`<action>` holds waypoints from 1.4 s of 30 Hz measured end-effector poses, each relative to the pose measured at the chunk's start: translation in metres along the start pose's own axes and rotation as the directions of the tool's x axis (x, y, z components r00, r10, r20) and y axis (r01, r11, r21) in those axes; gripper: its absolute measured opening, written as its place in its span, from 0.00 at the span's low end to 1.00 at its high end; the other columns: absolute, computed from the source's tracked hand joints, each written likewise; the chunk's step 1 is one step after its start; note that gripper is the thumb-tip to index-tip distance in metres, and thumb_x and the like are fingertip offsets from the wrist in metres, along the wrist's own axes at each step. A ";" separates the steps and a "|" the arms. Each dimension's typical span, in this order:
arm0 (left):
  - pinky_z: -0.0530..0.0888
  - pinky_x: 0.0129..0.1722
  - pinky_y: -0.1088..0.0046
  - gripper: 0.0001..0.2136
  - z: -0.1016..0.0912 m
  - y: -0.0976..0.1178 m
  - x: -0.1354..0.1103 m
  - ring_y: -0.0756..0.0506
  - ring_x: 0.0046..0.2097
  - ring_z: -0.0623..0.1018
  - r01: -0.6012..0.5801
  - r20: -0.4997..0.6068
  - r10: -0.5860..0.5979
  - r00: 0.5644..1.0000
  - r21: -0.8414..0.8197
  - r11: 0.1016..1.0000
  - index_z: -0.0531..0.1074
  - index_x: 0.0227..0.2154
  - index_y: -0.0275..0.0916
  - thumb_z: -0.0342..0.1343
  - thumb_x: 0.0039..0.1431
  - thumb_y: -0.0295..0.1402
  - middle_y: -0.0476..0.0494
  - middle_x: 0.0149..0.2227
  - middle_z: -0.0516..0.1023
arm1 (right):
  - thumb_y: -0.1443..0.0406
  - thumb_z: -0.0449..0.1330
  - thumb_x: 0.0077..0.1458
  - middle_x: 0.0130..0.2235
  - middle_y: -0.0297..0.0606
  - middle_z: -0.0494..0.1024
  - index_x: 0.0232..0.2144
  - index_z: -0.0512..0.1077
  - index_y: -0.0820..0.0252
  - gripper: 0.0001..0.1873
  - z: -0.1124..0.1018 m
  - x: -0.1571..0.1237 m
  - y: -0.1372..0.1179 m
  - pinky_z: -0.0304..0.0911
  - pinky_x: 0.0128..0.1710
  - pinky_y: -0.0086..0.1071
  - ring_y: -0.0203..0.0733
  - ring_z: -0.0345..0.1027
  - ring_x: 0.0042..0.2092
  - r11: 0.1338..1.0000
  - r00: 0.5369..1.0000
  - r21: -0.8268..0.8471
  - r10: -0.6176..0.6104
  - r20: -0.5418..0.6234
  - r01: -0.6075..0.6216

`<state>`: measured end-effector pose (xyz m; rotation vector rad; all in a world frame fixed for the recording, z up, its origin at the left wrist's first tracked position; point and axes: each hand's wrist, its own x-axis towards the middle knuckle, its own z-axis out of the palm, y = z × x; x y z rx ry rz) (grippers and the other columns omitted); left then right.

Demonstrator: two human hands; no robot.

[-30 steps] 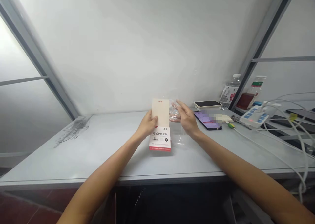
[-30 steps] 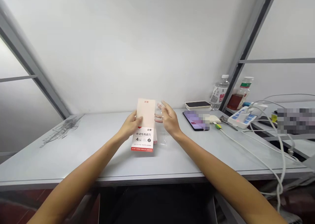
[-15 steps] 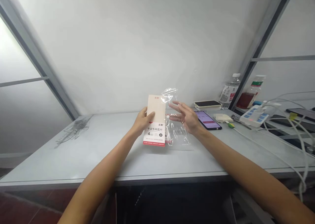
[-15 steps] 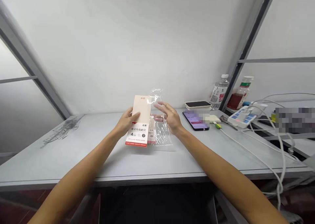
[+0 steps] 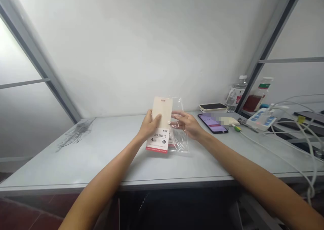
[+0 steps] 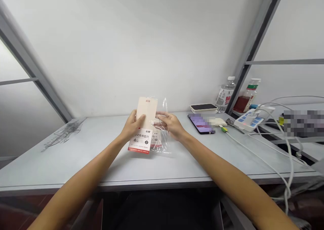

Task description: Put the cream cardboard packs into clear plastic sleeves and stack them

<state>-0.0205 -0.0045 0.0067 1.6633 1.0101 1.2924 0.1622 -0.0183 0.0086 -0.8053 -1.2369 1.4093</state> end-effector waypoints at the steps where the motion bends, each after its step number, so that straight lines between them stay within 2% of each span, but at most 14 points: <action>1: 0.72 0.33 0.71 0.17 0.000 0.001 0.000 0.47 0.36 0.75 0.014 0.021 -0.014 1.000 -0.027 1.000 0.61 0.42 0.39 0.51 0.54 0.44 0.42 0.40 0.74 | 0.66 0.57 0.54 0.48 0.39 0.73 0.41 0.69 0.57 0.11 0.000 0.000 0.000 0.70 0.39 0.32 0.37 0.74 0.35 1.000 1.000 0.010 0.010 0.006 -0.010; 6: 0.71 0.26 0.74 0.17 -0.001 0.002 0.001 0.50 0.29 0.74 0.021 0.014 -0.020 1.000 -0.110 0.994 0.59 0.40 0.40 0.51 0.54 0.45 0.45 0.34 0.74 | 0.64 0.55 0.55 0.49 0.41 0.73 0.41 0.69 0.58 0.10 0.000 0.000 0.000 0.70 0.37 0.31 0.35 0.74 0.33 0.999 1.000 0.035 0.006 -0.007 -0.006; 10: 0.68 0.21 0.77 0.16 -0.003 0.001 0.001 0.51 0.24 0.73 -0.006 -0.032 0.004 0.999 -0.056 0.998 0.59 0.39 0.40 0.51 0.54 0.45 0.49 0.28 0.73 | 0.63 0.55 0.55 0.49 0.40 0.73 0.41 0.69 0.57 0.10 0.000 0.001 0.002 0.70 0.37 0.32 0.36 0.74 0.33 1.000 1.000 0.029 0.011 -0.022 -0.011; 15: 0.67 0.19 0.78 0.16 -0.004 0.002 0.001 0.51 0.23 0.72 0.001 -0.078 -0.002 0.997 -0.009 1.000 0.60 0.39 0.40 0.52 0.53 0.46 0.49 0.27 0.73 | 0.62 0.55 0.55 0.47 0.41 0.75 0.41 0.70 0.58 0.11 0.002 0.001 0.004 0.70 0.39 0.33 0.37 0.74 0.36 0.998 0.999 0.062 0.032 -0.026 -0.030; 22: 0.67 0.19 0.77 0.18 -0.010 0.007 0.005 0.50 0.23 0.73 0.013 -0.081 -0.019 0.997 -0.077 0.997 0.60 0.39 0.40 0.54 0.51 0.45 0.50 0.25 0.73 | 0.66 0.59 0.52 0.40 0.42 0.78 0.41 0.71 0.60 0.12 0.006 -0.004 0.008 0.71 0.38 0.35 0.40 0.74 0.36 0.983 0.976 0.083 0.150 0.159 -0.164; 25: 0.66 0.18 0.78 0.18 -0.012 0.008 0.004 0.51 0.22 0.72 -0.011 -0.092 0.010 0.996 -0.004 1.000 0.60 0.40 0.40 0.53 0.51 0.46 0.49 0.26 0.74 | 0.67 0.59 0.52 0.41 0.42 0.77 0.42 0.69 0.59 0.13 0.006 -0.005 0.008 0.71 0.36 0.34 0.40 0.75 0.36 0.980 0.970 0.103 0.147 0.193 -0.169; 32: 0.66 0.21 0.77 0.17 -0.008 0.011 -0.002 0.50 0.25 0.73 -0.062 -0.197 0.105 0.975 0.214 0.975 0.61 0.42 0.41 0.50 0.54 0.45 0.46 0.32 0.76 | 0.69 0.57 0.53 0.39 0.40 0.78 0.40 0.69 0.59 0.09 0.012 -0.004 0.014 0.71 0.34 0.31 0.37 0.74 0.33 0.972 0.970 0.153 0.145 0.194 -0.176; 37: 0.65 0.25 0.74 0.17 -0.009 0.015 -0.003 0.48 0.26 0.73 -0.084 -0.227 0.196 0.954 0.424 0.902 0.62 0.44 0.42 0.50 0.55 0.45 0.46 0.32 0.75 | 0.69 0.57 0.53 0.40 0.41 0.77 0.40 0.69 0.60 0.10 0.015 -0.005 0.014 0.71 0.36 0.32 0.38 0.74 0.35 0.974 0.976 0.147 0.149 0.159 -0.172; 42: 0.65 0.27 0.73 0.17 -0.011 0.019 -0.004 0.47 0.27 0.72 -0.105 -0.206 0.258 0.944 0.553 0.826 0.61 0.47 0.43 0.47 0.57 0.44 0.46 0.32 0.74 | 0.68 0.59 0.52 0.43 0.42 0.76 0.43 0.69 0.59 0.13 0.013 -0.006 0.011 0.70 0.41 0.37 0.42 0.74 0.38 0.971 0.972 0.125 0.185 0.144 -0.203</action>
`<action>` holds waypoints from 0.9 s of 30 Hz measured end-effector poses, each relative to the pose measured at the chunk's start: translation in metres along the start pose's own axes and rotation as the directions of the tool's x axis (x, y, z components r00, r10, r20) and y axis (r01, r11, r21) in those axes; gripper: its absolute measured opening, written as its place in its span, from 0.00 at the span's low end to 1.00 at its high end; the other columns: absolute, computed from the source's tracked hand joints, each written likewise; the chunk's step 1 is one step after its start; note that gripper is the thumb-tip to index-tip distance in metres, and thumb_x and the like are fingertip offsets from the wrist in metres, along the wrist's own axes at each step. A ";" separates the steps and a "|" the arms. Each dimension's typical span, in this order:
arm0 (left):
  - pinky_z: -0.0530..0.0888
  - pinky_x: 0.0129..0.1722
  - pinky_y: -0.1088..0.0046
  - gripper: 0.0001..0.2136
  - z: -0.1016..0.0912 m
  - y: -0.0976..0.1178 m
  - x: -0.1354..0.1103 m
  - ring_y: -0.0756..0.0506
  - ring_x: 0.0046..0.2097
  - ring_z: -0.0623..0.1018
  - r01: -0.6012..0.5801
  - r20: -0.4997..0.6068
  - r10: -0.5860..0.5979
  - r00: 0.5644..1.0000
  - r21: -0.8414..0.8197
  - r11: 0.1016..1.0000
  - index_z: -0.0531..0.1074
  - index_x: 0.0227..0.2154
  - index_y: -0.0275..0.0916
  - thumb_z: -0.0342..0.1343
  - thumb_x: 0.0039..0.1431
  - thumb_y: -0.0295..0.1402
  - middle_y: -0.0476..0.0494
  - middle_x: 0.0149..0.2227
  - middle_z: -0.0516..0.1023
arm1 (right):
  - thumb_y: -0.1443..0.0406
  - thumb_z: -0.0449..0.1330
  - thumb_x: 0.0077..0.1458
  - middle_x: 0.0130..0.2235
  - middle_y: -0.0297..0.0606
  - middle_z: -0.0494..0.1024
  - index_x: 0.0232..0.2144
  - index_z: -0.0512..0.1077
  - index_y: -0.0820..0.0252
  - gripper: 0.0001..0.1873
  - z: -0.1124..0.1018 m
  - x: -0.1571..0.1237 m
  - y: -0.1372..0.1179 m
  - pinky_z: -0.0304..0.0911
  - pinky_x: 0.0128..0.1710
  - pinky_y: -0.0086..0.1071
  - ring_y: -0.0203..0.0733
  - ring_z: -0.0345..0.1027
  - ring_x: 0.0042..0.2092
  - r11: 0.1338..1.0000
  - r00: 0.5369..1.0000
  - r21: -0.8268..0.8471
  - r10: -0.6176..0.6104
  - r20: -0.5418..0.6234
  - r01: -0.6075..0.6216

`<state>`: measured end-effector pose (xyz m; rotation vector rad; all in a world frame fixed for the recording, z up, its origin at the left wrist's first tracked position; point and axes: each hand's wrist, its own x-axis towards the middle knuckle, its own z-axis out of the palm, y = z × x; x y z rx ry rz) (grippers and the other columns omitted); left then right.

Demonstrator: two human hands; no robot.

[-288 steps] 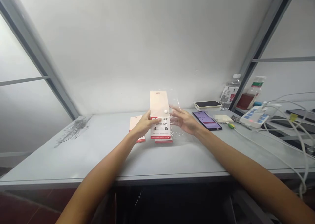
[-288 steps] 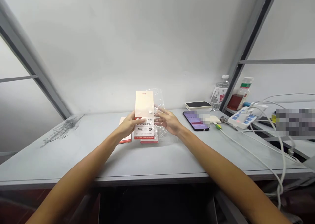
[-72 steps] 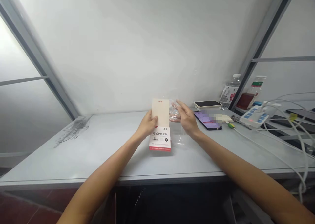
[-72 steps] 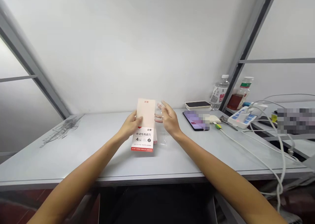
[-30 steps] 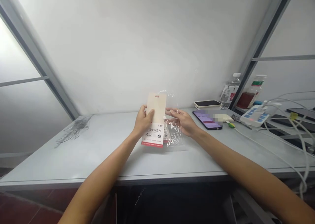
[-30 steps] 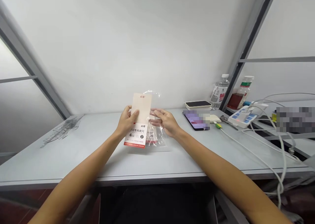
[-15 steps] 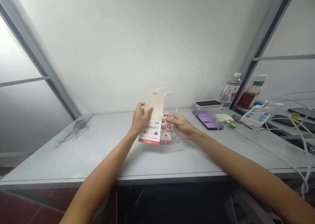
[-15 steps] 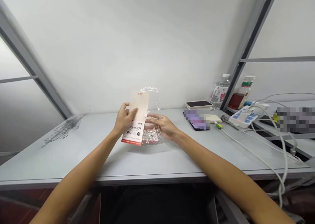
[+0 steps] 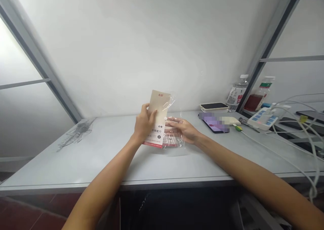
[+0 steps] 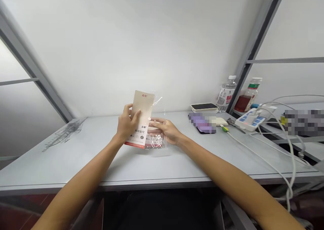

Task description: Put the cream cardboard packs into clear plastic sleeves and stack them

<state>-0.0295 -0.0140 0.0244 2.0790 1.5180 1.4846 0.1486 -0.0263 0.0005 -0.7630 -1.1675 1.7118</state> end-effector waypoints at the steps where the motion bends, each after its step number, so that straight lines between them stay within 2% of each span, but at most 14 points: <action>1: 0.64 0.27 0.73 0.17 0.000 0.000 0.000 0.47 0.27 0.72 -0.007 0.002 0.007 1.000 0.014 1.000 0.61 0.47 0.43 0.47 0.57 0.44 0.46 0.31 0.74 | 0.68 0.59 0.52 0.42 0.42 0.76 0.43 0.69 0.59 0.14 0.000 0.000 0.000 0.70 0.41 0.37 0.41 0.74 0.38 1.000 1.000 0.000 0.003 -0.003 -0.003; 8: 0.65 0.28 0.73 0.17 0.001 0.001 -0.002 0.47 0.27 0.72 0.009 0.013 -0.009 1.000 -0.038 0.999 0.62 0.45 0.43 0.48 0.56 0.44 0.46 0.31 0.74 | 0.68 0.60 0.51 0.39 0.40 0.77 0.42 0.69 0.59 0.13 0.002 0.001 0.003 0.71 0.38 0.34 0.41 0.75 0.37 1.000 1.000 0.004 0.016 -0.018 -0.015; 11: 0.65 0.24 0.75 0.17 0.002 0.001 0.000 0.48 0.26 0.73 0.081 0.036 -0.076 0.996 -0.176 0.981 0.62 0.43 0.42 0.50 0.54 0.44 0.47 0.31 0.75 | 0.68 0.60 0.51 0.40 0.42 0.78 0.42 0.69 0.60 0.13 0.001 0.001 0.003 0.72 0.37 0.34 0.41 0.74 0.37 1.000 1.000 -0.009 -0.004 -0.007 0.003; 14: 0.66 0.21 0.77 0.18 0.002 0.000 0.003 0.49 0.25 0.73 0.153 0.099 -0.125 0.987 -0.361 0.920 0.62 0.43 0.41 0.52 0.53 0.45 0.45 0.32 0.76 | 0.68 0.60 0.51 0.40 0.43 0.77 0.42 0.68 0.61 0.14 -0.001 0.001 0.002 0.72 0.37 0.35 0.41 0.75 0.35 0.999 0.999 -0.023 -0.026 0.019 0.027; 17: 0.67 0.20 0.77 0.19 0.002 -0.002 0.004 0.49 0.25 0.74 0.179 0.127 -0.137 0.982 -0.427 0.886 0.61 0.44 0.40 0.52 0.52 0.45 0.45 0.32 0.76 | 0.68 0.60 0.50 0.40 0.44 0.78 0.43 0.68 0.60 0.15 -0.002 0.000 0.002 0.71 0.37 0.36 0.41 0.75 0.34 0.999 0.999 -0.038 -0.037 0.040 0.038; 20: 0.67 0.21 0.77 0.18 0.001 -0.002 0.004 0.49 0.26 0.74 0.140 0.089 -0.115 0.989 -0.360 0.922 0.60 0.44 0.41 0.50 0.54 0.45 0.46 0.32 0.76 | 0.67 0.61 0.50 0.39 0.42 0.78 0.44 0.67 0.60 0.17 0.000 -0.001 0.002 0.71 0.37 0.34 0.40 0.75 0.35 0.999 0.999 -0.043 -0.019 0.037 0.021; 23: 0.65 0.22 0.77 0.16 -0.001 -0.002 0.004 0.50 0.25 0.73 0.066 0.030 -0.062 0.998 -0.187 0.980 0.61 0.44 0.42 0.50 0.55 0.44 0.47 0.31 0.75 | 0.68 0.61 0.49 0.40 0.42 0.78 0.45 0.66 0.60 0.19 0.002 -0.002 0.001 0.71 0.39 0.34 0.41 0.75 0.37 1.000 0.999 -0.014 0.007 0.046 -0.007; 27: 0.63 0.22 0.76 0.16 -0.004 -0.001 0.005 0.50 0.24 0.71 -0.002 0.004 0.002 1.000 -0.011 1.000 0.61 0.45 0.42 0.48 0.56 0.42 0.49 0.29 0.74 | 0.69 0.62 0.48 0.42 0.45 0.77 0.47 0.65 0.62 0.22 0.003 -0.002 0.001 0.69 0.43 0.38 0.44 0.74 0.40 1.000 0.997 0.011 0.017 0.069 -0.017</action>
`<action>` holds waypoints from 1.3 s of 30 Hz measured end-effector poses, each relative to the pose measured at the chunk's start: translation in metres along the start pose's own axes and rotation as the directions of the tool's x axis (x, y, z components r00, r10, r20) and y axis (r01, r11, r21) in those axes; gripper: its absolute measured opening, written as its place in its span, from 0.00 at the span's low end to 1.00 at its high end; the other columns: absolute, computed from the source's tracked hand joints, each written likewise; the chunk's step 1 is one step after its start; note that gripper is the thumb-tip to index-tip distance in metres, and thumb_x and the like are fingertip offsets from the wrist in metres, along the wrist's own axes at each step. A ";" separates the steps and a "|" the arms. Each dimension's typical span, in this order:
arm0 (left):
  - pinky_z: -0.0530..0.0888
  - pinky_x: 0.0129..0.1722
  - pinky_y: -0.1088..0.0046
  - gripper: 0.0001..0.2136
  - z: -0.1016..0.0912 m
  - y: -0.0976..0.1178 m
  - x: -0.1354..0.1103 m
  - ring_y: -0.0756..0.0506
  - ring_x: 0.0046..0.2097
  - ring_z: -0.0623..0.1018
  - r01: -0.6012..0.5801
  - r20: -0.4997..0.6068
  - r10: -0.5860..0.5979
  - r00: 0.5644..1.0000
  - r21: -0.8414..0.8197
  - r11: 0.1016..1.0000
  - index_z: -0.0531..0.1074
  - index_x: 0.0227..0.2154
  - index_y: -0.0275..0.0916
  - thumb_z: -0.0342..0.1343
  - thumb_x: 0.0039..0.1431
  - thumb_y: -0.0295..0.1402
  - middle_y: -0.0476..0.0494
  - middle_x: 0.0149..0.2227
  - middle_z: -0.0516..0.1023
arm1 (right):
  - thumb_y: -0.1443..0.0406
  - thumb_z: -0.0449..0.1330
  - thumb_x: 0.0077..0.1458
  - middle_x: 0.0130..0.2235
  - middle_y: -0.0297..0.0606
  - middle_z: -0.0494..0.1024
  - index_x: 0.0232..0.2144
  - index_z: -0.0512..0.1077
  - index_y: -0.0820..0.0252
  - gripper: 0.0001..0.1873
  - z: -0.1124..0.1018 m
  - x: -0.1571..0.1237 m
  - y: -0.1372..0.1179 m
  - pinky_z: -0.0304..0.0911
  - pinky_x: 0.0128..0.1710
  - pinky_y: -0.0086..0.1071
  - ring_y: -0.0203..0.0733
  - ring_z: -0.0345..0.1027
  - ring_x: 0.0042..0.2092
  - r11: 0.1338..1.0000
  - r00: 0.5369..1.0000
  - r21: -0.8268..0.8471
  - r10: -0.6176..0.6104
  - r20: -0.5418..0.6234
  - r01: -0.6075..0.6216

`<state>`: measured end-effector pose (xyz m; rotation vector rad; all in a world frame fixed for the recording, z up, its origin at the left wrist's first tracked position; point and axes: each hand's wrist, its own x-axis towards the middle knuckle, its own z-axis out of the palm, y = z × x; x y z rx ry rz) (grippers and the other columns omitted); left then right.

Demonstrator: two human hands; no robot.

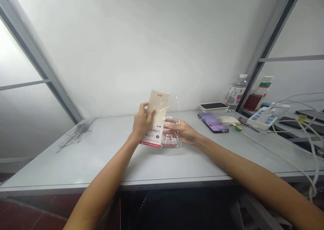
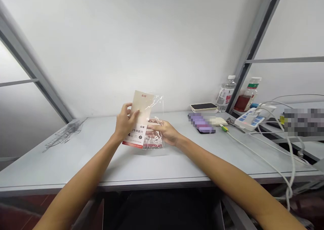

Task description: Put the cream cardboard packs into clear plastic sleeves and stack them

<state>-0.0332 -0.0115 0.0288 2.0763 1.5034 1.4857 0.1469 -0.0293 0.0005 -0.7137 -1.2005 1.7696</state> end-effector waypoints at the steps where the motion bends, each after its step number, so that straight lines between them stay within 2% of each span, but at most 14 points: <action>1: 0.63 0.22 0.76 0.16 0.000 0.000 0.000 0.50 0.24 0.71 -0.007 0.002 0.007 1.000 0.016 1.000 0.61 0.46 0.42 0.48 0.57 0.42 0.49 0.29 0.74 | 0.69 0.62 0.48 0.42 0.45 0.77 0.47 0.65 0.62 0.22 -0.001 0.000 0.000 0.69 0.44 0.38 0.44 0.74 0.40 1.000 1.000 -0.003 0.001 0.002 -0.001; 7: 0.64 0.26 0.74 0.15 0.000 -0.001 0.001 0.49 0.26 0.72 -0.055 0.014 0.054 0.998 0.048 0.997 0.60 0.46 0.42 0.48 0.57 0.40 0.48 0.30 0.73 | 0.67 0.63 0.48 0.42 0.45 0.77 0.47 0.65 0.60 0.22 -0.005 0.002 0.004 0.69 0.43 0.38 0.45 0.74 0.40 0.999 1.000 -0.033 -0.018 -0.004 0.018; 11: 0.65 0.26 0.74 0.16 0.001 -0.002 0.001 0.48 0.26 0.72 -0.029 0.009 0.029 1.000 0.019 0.999 0.60 0.46 0.42 0.48 0.57 0.41 0.47 0.31 0.73 | 0.68 0.63 0.47 0.42 0.44 0.77 0.47 0.65 0.61 0.23 -0.005 0.003 0.007 0.67 0.46 0.41 0.45 0.74 0.41 1.000 0.999 -0.016 -0.023 -0.028 0.023; 16: 0.65 0.25 0.74 0.16 0.001 -0.003 0.000 0.49 0.27 0.73 0.027 -0.007 -0.028 1.000 -0.089 0.996 0.61 0.45 0.42 0.50 0.55 0.42 0.46 0.33 0.75 | 0.68 0.63 0.48 0.46 0.45 0.75 0.51 0.62 0.59 0.27 -0.005 0.005 0.012 0.65 0.49 0.42 0.45 0.73 0.42 0.999 0.999 0.019 -0.038 -0.016 0.038; 20: 0.66 0.23 0.76 0.16 0.002 -0.004 0.001 0.49 0.28 0.74 0.075 0.002 -0.076 0.997 -0.220 0.973 0.62 0.43 0.41 0.51 0.54 0.43 0.46 0.34 0.76 | 0.68 0.62 0.48 0.46 0.45 0.75 0.51 0.62 0.59 0.27 -0.003 0.005 0.012 0.66 0.48 0.40 0.44 0.73 0.42 0.998 0.999 0.038 -0.045 -0.027 0.046; 25: 0.67 0.21 0.77 0.17 0.000 -0.008 0.004 0.49 0.27 0.75 0.128 -0.011 -0.140 0.990 -0.344 0.930 0.62 0.43 0.41 0.52 0.53 0.43 0.45 0.35 0.76 | 0.69 0.62 0.48 0.52 0.42 0.70 0.51 0.63 0.55 0.27 0.001 0.001 0.009 0.66 0.47 0.41 0.44 0.72 0.44 0.998 0.995 0.053 -0.051 0.085 0.047; 32: 0.68 0.20 0.76 0.18 0.000 -0.008 0.004 0.49 0.27 0.75 0.136 -0.068 -0.170 0.983 -0.351 0.926 0.62 0.44 0.41 0.52 0.52 0.43 0.45 0.33 0.75 | 0.69 0.61 0.49 0.44 0.43 0.76 0.50 0.64 0.57 0.25 0.002 0.001 0.011 0.69 0.43 0.40 0.43 0.73 0.41 1.000 0.992 0.018 0.004 0.126 -0.007; 36: 0.72 0.25 0.73 0.21 0.004 -0.006 0.002 0.47 0.32 0.76 0.146 -0.047 -0.176 0.983 -0.376 0.915 0.60 0.48 0.43 0.54 0.51 0.40 0.44 0.39 0.75 | 0.67 0.61 0.50 0.43 0.42 0.77 0.51 0.63 0.57 0.25 0.001 0.002 0.011 0.69 0.43 0.37 0.43 0.73 0.42 0.999 0.996 0.010 -0.037 0.078 0.036; 39: 0.74 0.29 0.71 0.27 0.004 -0.005 0.001 0.46 0.34 0.77 0.154 0.047 -0.148 0.988 -0.406 0.901 0.57 0.52 0.44 0.58 0.48 0.36 0.43 0.41 0.74 | 0.67 0.61 0.50 0.42 0.40 0.77 0.50 0.63 0.57 0.24 -0.003 0.003 0.008 0.69 0.41 0.35 0.42 0.74 0.40 0.999 0.999 0.004 -0.047 0.005 0.047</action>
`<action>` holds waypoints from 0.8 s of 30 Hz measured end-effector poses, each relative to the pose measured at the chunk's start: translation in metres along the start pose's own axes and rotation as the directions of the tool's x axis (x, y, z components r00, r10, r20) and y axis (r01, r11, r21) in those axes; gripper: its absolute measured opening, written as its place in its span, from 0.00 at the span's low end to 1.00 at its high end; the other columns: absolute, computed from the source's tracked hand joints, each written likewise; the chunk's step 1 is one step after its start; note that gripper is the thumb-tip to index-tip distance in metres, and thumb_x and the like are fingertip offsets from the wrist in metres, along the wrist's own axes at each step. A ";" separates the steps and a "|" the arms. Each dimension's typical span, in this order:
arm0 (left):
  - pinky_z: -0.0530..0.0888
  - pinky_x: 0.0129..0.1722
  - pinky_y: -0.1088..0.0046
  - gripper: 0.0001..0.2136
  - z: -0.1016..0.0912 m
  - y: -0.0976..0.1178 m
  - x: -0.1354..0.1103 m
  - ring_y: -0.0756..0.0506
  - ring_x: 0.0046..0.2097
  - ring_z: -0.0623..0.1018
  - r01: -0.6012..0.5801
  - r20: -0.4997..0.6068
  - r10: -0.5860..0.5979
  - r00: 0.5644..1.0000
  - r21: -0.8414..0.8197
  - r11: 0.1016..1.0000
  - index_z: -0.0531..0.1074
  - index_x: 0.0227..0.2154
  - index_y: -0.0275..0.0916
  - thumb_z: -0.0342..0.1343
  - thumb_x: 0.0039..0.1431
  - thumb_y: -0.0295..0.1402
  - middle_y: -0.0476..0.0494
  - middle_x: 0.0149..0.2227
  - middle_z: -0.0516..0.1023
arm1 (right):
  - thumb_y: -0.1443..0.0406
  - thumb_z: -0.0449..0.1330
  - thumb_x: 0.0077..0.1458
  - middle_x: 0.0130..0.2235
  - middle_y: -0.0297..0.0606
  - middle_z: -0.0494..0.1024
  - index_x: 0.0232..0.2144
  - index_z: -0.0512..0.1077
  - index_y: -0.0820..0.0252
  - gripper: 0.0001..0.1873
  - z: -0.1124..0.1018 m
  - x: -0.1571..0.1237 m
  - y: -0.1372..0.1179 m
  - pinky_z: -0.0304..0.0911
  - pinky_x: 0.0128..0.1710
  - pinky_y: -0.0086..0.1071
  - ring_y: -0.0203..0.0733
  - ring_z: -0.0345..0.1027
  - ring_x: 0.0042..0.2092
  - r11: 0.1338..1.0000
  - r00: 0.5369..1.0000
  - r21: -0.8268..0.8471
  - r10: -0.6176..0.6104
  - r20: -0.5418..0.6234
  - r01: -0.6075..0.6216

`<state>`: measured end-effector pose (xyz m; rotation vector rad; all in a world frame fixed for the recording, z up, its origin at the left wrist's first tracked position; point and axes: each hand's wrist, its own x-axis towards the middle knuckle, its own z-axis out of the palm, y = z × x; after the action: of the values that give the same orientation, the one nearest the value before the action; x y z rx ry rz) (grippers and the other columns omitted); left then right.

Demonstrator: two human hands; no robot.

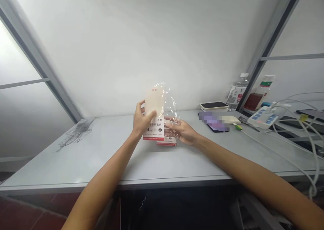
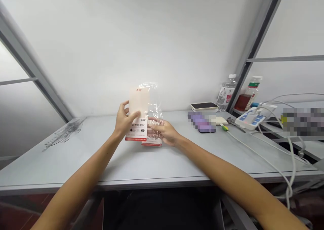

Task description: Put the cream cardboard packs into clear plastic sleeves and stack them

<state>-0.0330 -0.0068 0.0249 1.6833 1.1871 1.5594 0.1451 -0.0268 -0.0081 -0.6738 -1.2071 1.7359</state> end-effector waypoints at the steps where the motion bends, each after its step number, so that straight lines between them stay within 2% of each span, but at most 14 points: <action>1: 0.74 0.29 0.70 0.30 0.000 0.001 0.000 0.46 0.34 0.77 0.009 0.046 -0.009 0.999 -0.017 1.000 0.56 0.54 0.45 0.58 0.47 0.35 0.43 0.41 0.74 | 0.67 0.61 0.49 0.41 0.40 0.77 0.50 0.63 0.57 0.24 -0.001 0.000 -0.001 0.70 0.41 0.35 0.41 0.74 0.39 1.000 1.000 -0.003 -0.005 -0.018 0.005; 5: 0.74 0.29 0.68 0.40 0.000 0.008 -0.002 0.46 0.31 0.77 0.086 0.231 -0.053 0.971 -0.135 0.987 0.46 0.60 0.47 0.60 0.45 0.34 0.43 0.38 0.75 | 0.67 0.62 0.49 0.41 0.39 0.77 0.49 0.64 0.55 0.23 -0.005 0.000 -0.007 0.70 0.39 0.35 0.42 0.74 0.39 0.999 0.997 -0.025 -0.043 -0.063 0.041; 8: 0.74 0.30 0.68 0.44 0.001 0.010 -0.004 0.46 0.31 0.77 0.144 0.293 -0.087 0.952 -0.179 0.973 0.42 0.61 0.49 0.61 0.43 0.34 0.44 0.38 0.76 | 0.66 0.62 0.48 0.43 0.41 0.77 0.49 0.65 0.55 0.23 -0.006 -0.001 -0.010 0.70 0.41 0.35 0.43 0.73 0.41 0.997 0.993 -0.043 -0.067 -0.096 0.063; 12: 0.74 0.34 0.67 0.44 0.001 0.006 -0.002 0.47 0.34 0.76 0.158 0.262 -0.110 0.959 -0.170 0.973 0.43 0.61 0.47 0.62 0.43 0.35 0.43 0.41 0.75 | 0.66 0.63 0.48 0.46 0.42 0.75 0.48 0.65 0.55 0.23 -0.006 0.000 -0.011 0.68 0.45 0.39 0.45 0.72 0.44 0.997 0.991 -0.029 -0.077 -0.112 0.074; 18: 0.74 0.37 0.66 0.40 0.002 -0.003 0.001 0.45 0.40 0.76 0.086 0.111 -0.064 0.992 -0.202 0.976 0.47 0.59 0.46 0.62 0.44 0.35 0.41 0.46 0.73 | 0.66 0.62 0.49 0.47 0.42 0.74 0.49 0.64 0.55 0.23 -0.003 -0.002 -0.013 0.68 0.45 0.38 0.45 0.72 0.44 0.998 0.993 -0.022 -0.064 -0.096 0.063; 24: 0.75 0.38 0.66 0.42 0.008 -0.003 -0.003 0.44 0.42 0.75 0.119 0.138 -0.082 0.987 -0.281 0.952 0.44 0.60 0.45 0.62 0.44 0.34 0.39 0.48 0.71 | 0.67 0.62 0.48 0.40 0.37 0.77 0.50 0.65 0.54 0.25 0.001 -0.001 -0.007 0.69 0.41 0.34 0.40 0.72 0.41 0.998 0.995 -0.022 -0.055 -0.085 0.053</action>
<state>-0.0257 -0.0066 0.0196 1.4822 0.9164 1.4618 0.1471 -0.0273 -0.0013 -0.7138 -1.1741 1.6364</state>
